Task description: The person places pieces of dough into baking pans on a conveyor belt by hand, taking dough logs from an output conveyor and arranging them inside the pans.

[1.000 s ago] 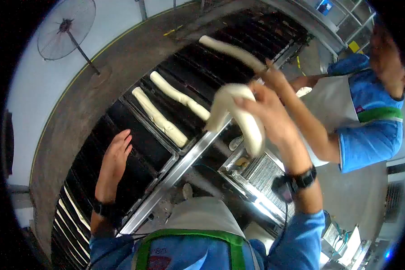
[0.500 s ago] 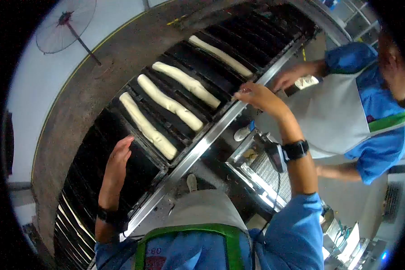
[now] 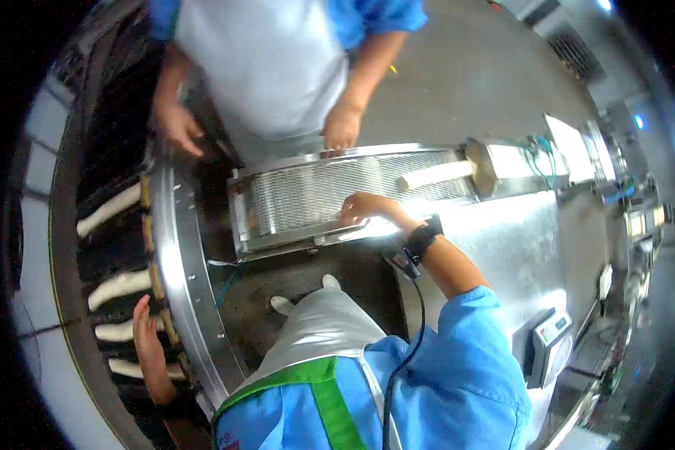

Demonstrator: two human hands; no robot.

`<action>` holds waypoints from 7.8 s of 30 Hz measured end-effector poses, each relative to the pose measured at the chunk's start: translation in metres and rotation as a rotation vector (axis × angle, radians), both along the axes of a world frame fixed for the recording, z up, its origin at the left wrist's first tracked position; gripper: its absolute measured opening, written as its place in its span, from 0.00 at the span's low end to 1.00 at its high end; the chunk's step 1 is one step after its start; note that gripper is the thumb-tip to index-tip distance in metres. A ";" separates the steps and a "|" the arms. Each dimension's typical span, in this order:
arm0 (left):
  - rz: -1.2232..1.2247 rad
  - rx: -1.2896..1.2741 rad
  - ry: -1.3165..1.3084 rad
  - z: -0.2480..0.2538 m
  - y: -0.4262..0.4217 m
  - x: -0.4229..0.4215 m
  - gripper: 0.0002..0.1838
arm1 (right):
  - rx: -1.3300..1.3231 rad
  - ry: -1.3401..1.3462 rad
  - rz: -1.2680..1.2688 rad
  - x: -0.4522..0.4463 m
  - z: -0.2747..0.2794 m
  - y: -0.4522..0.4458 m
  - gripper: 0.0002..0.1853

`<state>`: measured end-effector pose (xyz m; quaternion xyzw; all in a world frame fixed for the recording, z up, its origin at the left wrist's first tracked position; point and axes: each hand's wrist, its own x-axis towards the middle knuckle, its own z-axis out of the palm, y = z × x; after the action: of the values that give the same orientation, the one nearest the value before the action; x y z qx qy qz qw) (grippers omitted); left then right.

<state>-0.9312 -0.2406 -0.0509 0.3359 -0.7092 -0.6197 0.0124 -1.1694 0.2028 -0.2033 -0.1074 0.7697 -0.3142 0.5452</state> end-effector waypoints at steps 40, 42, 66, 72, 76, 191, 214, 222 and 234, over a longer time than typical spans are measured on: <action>0.070 -1.029 -0.311 -0.079 -0.056 0.107 0.14 | -0.892 0.212 0.259 0.061 0.198 -0.345 0.33; 0.143 -1.101 -0.350 -0.081 -0.068 0.112 0.18 | -0.729 0.214 0.683 0.076 0.167 -0.356 0.39; -0.028 -0.724 -0.829 -0.110 -0.170 -0.005 0.25 | -0.477 -0.011 0.448 -0.033 0.115 -0.244 0.20; 0.012 -0.705 -0.741 -0.116 -0.160 -0.007 0.27 | -0.499 0.035 0.412 -0.047 0.115 -0.223 0.19; -0.122 -0.967 -0.795 -0.106 -0.131 -0.012 0.22 | -0.471 0.041 0.354 -0.063 0.114 -0.186 0.18; -0.240 -0.996 -0.492 -0.141 0.068 -0.128 0.22 | -0.115 0.328 -0.367 -0.150 0.068 0.176 0.17; -0.146 -0.759 -0.060 -0.058 0.016 -0.051 0.22 | -0.924 0.244 0.002 -0.126 0.279 -0.284 0.18; -0.036 -0.730 -0.032 -0.055 -0.019 -0.019 0.21 | -0.817 0.367 0.257 -0.104 0.236 -0.424 0.22; -0.252 -0.773 -0.094 -0.060 -0.031 -0.074 0.22 | -0.442 0.309 0.397 -0.122 0.116 -0.286 0.23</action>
<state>-1.0047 -0.2717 -0.1112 0.2449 -0.9252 -0.2884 0.0294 -1.2916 -0.0834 -0.0875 -0.4171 0.7205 -0.3414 0.4362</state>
